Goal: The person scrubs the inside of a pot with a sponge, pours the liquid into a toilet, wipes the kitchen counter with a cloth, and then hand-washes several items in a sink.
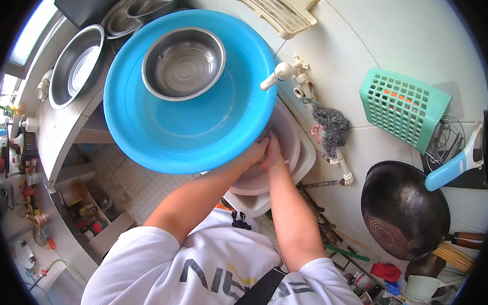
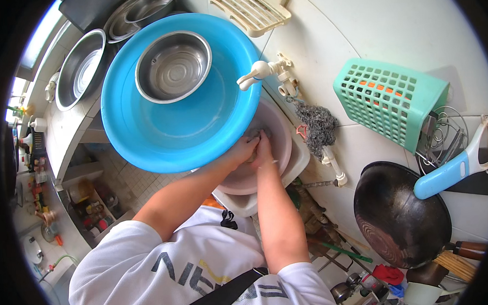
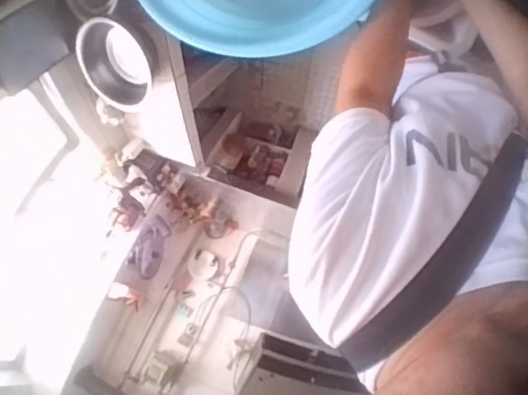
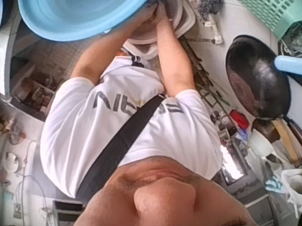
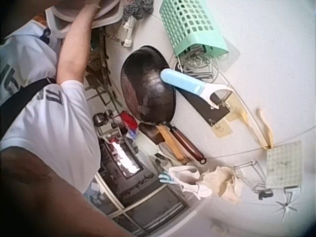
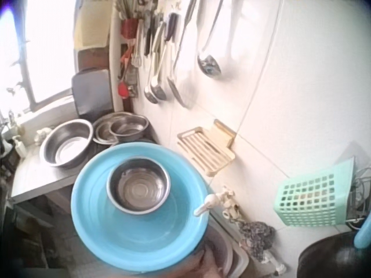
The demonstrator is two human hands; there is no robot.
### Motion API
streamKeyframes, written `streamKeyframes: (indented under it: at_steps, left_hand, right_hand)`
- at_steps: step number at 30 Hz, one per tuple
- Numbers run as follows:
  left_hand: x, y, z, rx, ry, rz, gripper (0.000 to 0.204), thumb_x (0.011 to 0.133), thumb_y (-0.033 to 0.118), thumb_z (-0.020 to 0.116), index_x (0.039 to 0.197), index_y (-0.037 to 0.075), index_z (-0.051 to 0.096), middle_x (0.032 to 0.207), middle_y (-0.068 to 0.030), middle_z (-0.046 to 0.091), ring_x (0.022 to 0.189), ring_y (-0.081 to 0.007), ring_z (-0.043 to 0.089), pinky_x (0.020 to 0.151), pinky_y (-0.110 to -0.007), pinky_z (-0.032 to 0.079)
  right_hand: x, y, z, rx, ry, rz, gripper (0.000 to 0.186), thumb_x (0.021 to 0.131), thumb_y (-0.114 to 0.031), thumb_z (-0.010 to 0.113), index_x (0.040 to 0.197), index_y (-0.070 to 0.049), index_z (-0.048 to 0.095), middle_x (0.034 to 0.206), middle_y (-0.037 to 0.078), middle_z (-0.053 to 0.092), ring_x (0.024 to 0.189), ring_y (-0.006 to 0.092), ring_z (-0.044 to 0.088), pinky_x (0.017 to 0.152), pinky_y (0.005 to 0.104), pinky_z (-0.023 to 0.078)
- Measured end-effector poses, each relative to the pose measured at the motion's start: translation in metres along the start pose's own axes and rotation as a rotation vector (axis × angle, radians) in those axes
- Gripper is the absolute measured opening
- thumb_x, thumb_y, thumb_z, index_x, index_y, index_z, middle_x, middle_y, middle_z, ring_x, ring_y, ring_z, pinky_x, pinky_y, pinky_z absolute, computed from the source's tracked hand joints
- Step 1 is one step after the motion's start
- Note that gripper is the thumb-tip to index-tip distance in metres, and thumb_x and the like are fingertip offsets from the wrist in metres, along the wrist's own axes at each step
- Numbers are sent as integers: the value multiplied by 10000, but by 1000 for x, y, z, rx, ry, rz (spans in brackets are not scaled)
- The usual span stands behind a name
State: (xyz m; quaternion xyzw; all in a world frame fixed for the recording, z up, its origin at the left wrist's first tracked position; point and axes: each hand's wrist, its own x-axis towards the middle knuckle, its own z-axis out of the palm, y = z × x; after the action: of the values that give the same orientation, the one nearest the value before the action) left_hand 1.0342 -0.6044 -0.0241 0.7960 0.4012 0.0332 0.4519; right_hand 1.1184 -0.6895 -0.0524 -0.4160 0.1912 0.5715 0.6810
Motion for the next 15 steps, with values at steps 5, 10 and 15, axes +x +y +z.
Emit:
streamKeyframes:
  at_steps: [5, 10, 15]
  left_hand:
    - [3, -23, -8, 8, 21, -44, 484, 1102, 472, 657, 1318, 69, 816, 1138, -270, 800, 1189, -410, 735, 1064, -520, 565]
    - [7, -25, -6, 22, -28, -35, 484, 1102, 472, 658, 1320, 69, 815, 1142, -271, 800, 1188, -410, 735, 1063, -520, 565]
    - [9, -34, -9, 5, 12, -67, 484, 1102, 471, 658, 1323, 69, 814, 1146, -271, 799, 1186, -411, 736, 1062, -521, 566]
  right_hand:
    - [-3, -1, 16, -522, 190, -124, 583, 1140, -301, 719, 1612, -3, 554, 1465, 169, 721, 1241, 302, 739, 1065, 454, 642]
    - [-21, 45, -14, -591, 676, -395, 747, 1074, -305, 806, 1688, -30, 480, 1687, 194, 544, 1525, 323, 586, 1157, 486, 587]
    - [-9, 46, 21, -242, 395, 37, 886, 1081, -689, 589, 1718, -80, 496, 1776, 94, 516, 1532, 343, 582, 1193, 495, 545]
